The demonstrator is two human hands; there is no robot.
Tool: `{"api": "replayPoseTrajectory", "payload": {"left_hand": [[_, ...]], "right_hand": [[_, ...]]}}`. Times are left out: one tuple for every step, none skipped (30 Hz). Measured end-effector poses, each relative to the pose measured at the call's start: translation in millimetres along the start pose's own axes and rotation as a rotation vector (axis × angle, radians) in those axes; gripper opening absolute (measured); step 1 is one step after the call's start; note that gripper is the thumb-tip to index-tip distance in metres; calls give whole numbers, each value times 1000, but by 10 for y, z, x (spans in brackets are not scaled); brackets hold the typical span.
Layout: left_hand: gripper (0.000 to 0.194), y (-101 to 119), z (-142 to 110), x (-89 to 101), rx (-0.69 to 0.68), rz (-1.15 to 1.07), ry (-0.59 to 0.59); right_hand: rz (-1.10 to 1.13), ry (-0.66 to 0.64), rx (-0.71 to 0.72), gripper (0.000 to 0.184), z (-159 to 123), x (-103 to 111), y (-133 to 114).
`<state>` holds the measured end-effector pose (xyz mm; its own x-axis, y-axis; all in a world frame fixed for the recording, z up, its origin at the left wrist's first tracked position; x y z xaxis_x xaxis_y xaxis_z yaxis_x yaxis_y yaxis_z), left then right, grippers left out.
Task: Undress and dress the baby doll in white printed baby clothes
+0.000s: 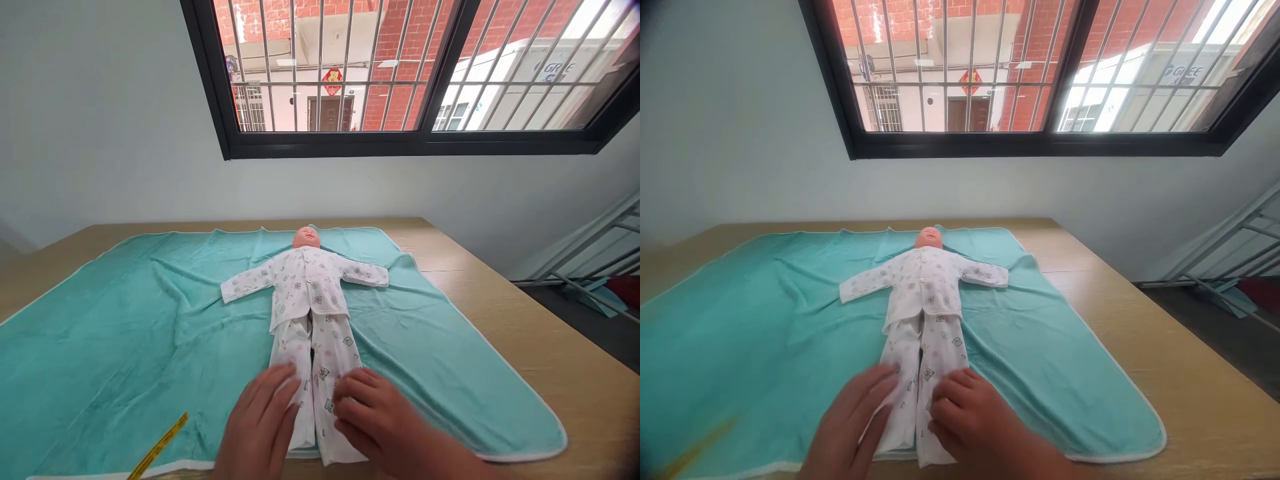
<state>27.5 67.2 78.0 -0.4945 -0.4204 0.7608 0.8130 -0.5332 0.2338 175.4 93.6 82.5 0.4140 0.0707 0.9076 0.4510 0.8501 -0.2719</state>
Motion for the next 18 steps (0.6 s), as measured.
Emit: {"api": "replayPoseTrajectory", "payload": {"left_hand": [[42,-70,82,-119,81,4,-34],[50,-152,121,-253,160,12,-68],[56,-239,116,-374,231,13,-84],[59,-323,66,-492,285,-2,-114],[61,-406,-22,-591,333,-27,-155],[59,-485,-135,-651,373,-53,-194],[56,-559,-258,-673,411,-76,-239],[51,-624,-370,-654,446,-96,-279],[47,-682,-455,-600,484,-116,-310],[43,-731,-500,-525,527,-130,-329],[41,-768,-491,-437,570,-141,-327],[42,-791,-428,-354,607,-150,-310],[44,-797,-312,-288,631,-159,-277],[46,-785,-154,-254,635,-171,-240],[50,-758,28,-258,620,-187,-204],[53,-720,212,-300,590,-204,-176],[56,-678,374,-381,553,-220,-163],[58,-640,494,-486,521,-233,-161]], "right_hand": [[-4,14,9,17,55,-5,22],[-13,7,27,26,88,-45,37],[-21,-20,43,38,94,-112,53],[-19,-60,55,49,71,-189,66],[-1,-99,65,57,22,-255,71],[36,-120,75,58,-44,-288,66],[94,-140,98,54,-119,-295,42],[164,-162,127,47,-194,-277,7],[234,-178,146,41,-255,-233,-21],[287,-174,137,37,-288,-164,-19],[314,-142,102,34,-283,-75,18],[311,-85,45,34,-242,21,92],[280,-4,-24,35,-168,117,197],[232,94,-93,38,-70,207,318],[181,170,-145,43,47,256,435],[137,217,-187,48,176,254,548],[101,240,-234,53,302,207,665],[81,242,-289,59,406,122,780]]}}
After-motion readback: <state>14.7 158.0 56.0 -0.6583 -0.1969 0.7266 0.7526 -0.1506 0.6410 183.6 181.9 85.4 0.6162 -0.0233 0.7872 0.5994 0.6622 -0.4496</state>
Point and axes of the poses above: each hand's wrist, its own z-axis towards the middle knuckle, its own x-axis out of the back of the hand, y = z × x, the point moved 8 cm from there along z, towards the middle knuckle, and after that the axes turned 1 degree about -z, right-handed, at the moved point
